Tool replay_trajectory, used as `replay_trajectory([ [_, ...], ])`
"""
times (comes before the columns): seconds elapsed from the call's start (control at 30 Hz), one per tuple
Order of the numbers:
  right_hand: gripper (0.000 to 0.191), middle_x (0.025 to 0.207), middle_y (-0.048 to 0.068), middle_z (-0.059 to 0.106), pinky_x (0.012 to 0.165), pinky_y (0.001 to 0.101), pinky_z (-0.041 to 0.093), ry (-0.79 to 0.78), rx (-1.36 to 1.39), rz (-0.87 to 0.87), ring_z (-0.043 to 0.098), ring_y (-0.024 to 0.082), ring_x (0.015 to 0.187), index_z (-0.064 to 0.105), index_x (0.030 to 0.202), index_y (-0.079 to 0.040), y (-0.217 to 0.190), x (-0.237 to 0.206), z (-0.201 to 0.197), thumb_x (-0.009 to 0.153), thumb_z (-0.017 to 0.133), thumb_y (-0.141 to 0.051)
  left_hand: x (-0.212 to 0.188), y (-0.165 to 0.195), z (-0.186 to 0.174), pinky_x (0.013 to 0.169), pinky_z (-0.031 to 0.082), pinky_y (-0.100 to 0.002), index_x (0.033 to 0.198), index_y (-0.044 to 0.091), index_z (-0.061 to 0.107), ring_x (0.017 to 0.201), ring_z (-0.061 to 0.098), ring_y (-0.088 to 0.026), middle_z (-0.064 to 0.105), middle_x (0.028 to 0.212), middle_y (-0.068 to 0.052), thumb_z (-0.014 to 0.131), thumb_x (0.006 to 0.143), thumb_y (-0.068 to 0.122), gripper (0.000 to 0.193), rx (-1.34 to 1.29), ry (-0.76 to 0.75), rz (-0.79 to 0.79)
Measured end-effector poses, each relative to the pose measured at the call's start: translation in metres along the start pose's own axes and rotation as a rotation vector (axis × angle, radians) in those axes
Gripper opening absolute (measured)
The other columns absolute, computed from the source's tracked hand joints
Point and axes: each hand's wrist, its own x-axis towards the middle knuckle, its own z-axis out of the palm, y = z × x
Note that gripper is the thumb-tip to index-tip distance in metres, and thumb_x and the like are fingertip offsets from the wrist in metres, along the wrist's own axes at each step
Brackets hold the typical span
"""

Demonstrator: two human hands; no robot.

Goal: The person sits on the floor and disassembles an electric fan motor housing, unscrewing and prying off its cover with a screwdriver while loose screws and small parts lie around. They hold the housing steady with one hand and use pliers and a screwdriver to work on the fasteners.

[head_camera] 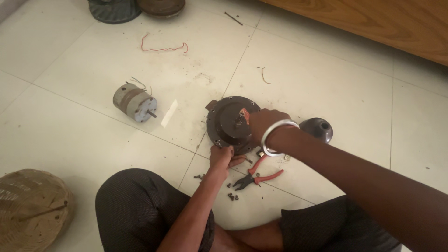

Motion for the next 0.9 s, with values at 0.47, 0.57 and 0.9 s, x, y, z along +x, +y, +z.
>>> replay_trajectory([
  [0.47,0.013,0.092,0.011,0.076,0.072,0.0432,0.061,0.178,-0.546,-0.539,0.076,0.033,0.088,0.078,0.089,-0.014,-0.015,-0.01,0.005,0.09,0.065,-0.014,0.004,0.001,-0.009,0.059,0.068,-0.039,0.106,-0.006,0.059,0.074,0.078,-0.034,0.073,0.097,-0.021,0.047,0.092,0.001,0.019,0.042,0.021,-0.001],
  [0.57,0.013,0.092,0.009,0.076,0.073,0.043,0.059,0.209,-0.609,-0.608,0.073,0.032,0.091,0.08,0.086,-0.017,-0.031,-0.008,0.004,0.088,0.067,-0.016,0.005,0.0,-0.014,0.059,0.068,-0.039,0.099,-0.007,0.061,0.074,0.079,-0.033,0.074,0.091,-0.02,0.048,0.092,0.003,0.017,0.059,-0.01,0.023],
  [0.9,0.024,0.105,0.012,0.076,0.08,0.0426,0.06,0.065,-0.281,-0.167,0.076,0.029,0.097,0.076,0.109,-0.014,-0.026,0.0,-0.007,0.094,0.066,-0.029,0.012,0.001,-0.014,0.059,0.067,-0.04,0.082,-0.001,0.056,0.073,0.078,-0.034,0.069,0.082,-0.016,0.053,0.094,0.007,0.014,0.072,0.011,-0.028],
])
